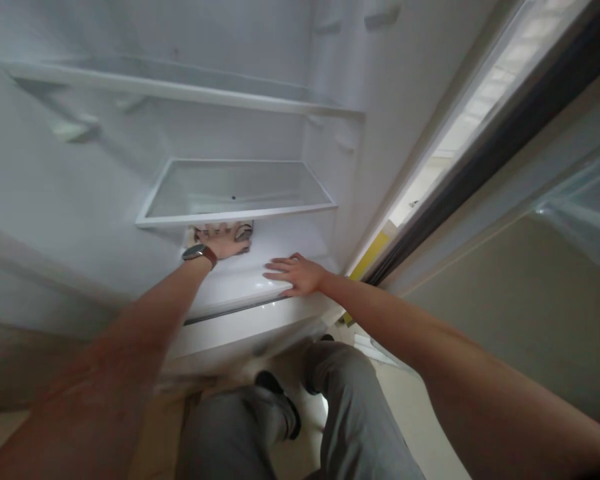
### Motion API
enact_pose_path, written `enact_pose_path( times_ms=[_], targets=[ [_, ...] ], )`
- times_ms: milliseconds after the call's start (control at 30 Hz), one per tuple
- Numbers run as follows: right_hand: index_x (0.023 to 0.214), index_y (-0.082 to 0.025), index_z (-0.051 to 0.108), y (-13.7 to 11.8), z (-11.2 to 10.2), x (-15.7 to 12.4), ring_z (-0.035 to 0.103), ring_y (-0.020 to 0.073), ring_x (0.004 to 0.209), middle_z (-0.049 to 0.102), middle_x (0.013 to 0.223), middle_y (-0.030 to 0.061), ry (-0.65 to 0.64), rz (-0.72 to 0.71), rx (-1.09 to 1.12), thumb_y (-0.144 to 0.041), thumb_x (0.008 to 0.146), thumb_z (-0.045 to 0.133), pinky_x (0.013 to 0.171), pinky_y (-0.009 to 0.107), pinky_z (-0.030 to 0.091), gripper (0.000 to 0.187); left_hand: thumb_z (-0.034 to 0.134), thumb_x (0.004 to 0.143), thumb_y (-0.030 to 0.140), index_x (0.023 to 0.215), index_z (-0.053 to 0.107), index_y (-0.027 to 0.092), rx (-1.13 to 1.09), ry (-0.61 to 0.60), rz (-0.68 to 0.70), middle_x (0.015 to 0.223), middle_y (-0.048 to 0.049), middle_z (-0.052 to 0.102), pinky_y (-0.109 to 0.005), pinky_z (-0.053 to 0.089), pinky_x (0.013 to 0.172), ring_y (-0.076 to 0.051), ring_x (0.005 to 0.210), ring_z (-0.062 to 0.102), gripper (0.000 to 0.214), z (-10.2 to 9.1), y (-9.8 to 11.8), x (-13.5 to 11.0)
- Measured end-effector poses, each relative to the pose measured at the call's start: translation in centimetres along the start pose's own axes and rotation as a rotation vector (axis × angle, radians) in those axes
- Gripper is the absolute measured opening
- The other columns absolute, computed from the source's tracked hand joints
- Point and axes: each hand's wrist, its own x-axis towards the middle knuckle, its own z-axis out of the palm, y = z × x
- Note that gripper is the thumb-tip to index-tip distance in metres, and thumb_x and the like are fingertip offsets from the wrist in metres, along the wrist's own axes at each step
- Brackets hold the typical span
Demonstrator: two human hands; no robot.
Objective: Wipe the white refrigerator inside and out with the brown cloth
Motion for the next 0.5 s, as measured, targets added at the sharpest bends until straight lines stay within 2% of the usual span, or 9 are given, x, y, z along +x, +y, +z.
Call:
enact_pose_path(
  times_ms=[100, 233, 333, 500],
  targets=[
    [0.158, -0.024, 0.040, 0.4, 0.8, -0.2, 0.033, 0.0295, 0.153, 0.040, 0.162, 0.0166, 0.053, -0.158, -0.032, -0.055, 0.105, 0.044, 0.108, 0.045, 0.035, 0.062, 0.029, 0.086, 0.086, 0.167, 0.012, 0.036, -0.020, -0.030, 0.015, 0.175, -0.0027, -0.005, -0.075, 0.003, 0.118, -0.052, 0.155, -0.010, 0.097, 0.7, 1.7, -3.4],
    [0.158, -0.015, 0.040, 0.8, 1.9, -0.1, 0.040, 0.0286, 0.149, 0.045, 0.158, 0.0202, 0.080, -0.228, -0.105, -0.052, 0.107, 0.039, 0.104, 0.042, 0.039, 0.063, 0.020, 0.086, 0.087, 0.167, 0.009, 0.037, -0.059, -0.055, -0.013, 0.174, -0.0015, -0.009, -0.078, 0.005, 0.116, -0.053, 0.154, -0.010, 0.096, 1.2, 3.8, -6.4],
    [0.158, -0.014, 0.040, 0.9, 2.2, 0.0, 0.042, 0.0296, 0.147, 0.045, 0.157, 0.0222, 0.079, -0.218, -0.124, -0.053, 0.106, 0.039, 0.102, 0.042, 0.040, 0.065, 0.022, 0.087, 0.085, 0.166, 0.010, 0.038, -0.070, -0.063, -0.029, 0.174, -0.0004, -0.007, -0.078, 0.004, 0.117, -0.052, 0.155, -0.009, 0.093, 1.2, 4.6, -6.6],
    [0.157, -0.015, 0.041, 0.7, 1.6, 0.2, 0.041, 0.0296, 0.146, 0.046, 0.157, 0.0223, 0.073, -0.204, -0.098, -0.052, 0.106, 0.041, 0.098, 0.041, 0.039, 0.063, 0.031, 0.086, 0.084, 0.166, 0.015, 0.037, -0.075, -0.053, -0.044, 0.175, -0.0031, -0.001, -0.080, 0.001, 0.115, -0.053, 0.155, -0.009, 0.094, 1.2, 4.7, -4.0]
  ],
)
